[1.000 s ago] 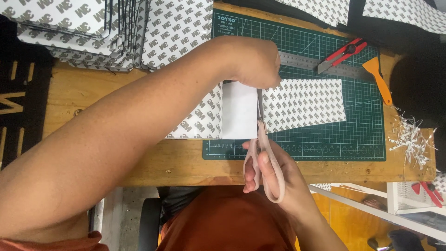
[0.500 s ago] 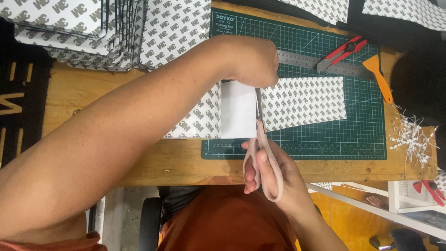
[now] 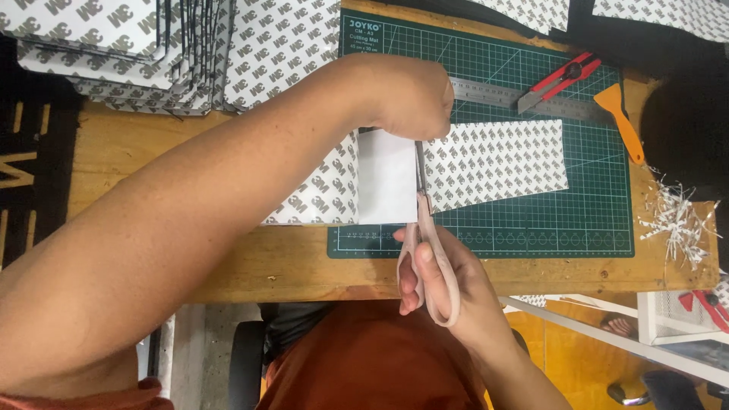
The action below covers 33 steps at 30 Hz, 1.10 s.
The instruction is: The person cuts a piece of patterned adhesive tape with scissors, then uses a ruler and utility knife to cut a piece of black fabric on a cutting mat. They peel the backing from the tape and attach it to the fabric, folding the edges over to secure it.
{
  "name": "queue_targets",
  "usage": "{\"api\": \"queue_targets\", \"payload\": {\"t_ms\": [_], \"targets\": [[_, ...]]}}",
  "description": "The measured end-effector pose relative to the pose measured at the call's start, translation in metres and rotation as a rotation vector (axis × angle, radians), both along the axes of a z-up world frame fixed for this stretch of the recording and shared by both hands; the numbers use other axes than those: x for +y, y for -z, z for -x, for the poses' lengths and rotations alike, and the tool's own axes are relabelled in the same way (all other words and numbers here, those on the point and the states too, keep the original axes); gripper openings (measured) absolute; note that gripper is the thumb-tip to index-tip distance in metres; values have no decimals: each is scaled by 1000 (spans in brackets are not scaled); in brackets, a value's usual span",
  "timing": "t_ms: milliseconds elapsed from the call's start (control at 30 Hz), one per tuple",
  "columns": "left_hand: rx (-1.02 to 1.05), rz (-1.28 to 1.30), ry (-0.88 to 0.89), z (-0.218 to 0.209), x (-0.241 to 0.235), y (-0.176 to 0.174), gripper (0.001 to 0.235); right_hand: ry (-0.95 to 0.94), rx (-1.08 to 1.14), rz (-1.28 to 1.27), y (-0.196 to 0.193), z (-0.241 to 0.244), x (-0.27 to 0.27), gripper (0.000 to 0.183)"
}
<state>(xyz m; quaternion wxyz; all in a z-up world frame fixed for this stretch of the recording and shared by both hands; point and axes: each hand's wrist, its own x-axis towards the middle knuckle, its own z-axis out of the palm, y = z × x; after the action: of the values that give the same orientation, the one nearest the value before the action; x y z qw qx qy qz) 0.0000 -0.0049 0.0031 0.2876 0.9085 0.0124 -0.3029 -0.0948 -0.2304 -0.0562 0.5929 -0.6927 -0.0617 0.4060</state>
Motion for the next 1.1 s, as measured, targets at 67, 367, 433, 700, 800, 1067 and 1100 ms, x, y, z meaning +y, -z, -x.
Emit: {"api": "queue_targets", "payload": {"t_ms": [67, 367, 433, 700, 800, 1067, 1100], "targets": [[4, -7, -1, 0, 0, -1, 23, -3, 6, -20, 5, -1, -2, 53], [29, -1, -27, 4, -3, -9, 24, -49, -4, 4, -1, -5, -2, 59], [25, 10, -37, 3, -3, -8, 19, -62, -4, -22, 0, -6, -4, 60], [5, -5, -43, 1, -4, -5, 29, -116, -10, -68, -4, -11, -4, 71], [-5, 8, -42, -2, -4, 2, 29, -108, -24, -13, -10, -11, -5, 76], [-26, 79, -102, -4, -8, 2, 20, -161, -43, -55, -13, -4, -19, 60], [-31, 89, -105, -4, -9, 2, 20, -148, -53, -3, -14, -3, -22, 60]]}}
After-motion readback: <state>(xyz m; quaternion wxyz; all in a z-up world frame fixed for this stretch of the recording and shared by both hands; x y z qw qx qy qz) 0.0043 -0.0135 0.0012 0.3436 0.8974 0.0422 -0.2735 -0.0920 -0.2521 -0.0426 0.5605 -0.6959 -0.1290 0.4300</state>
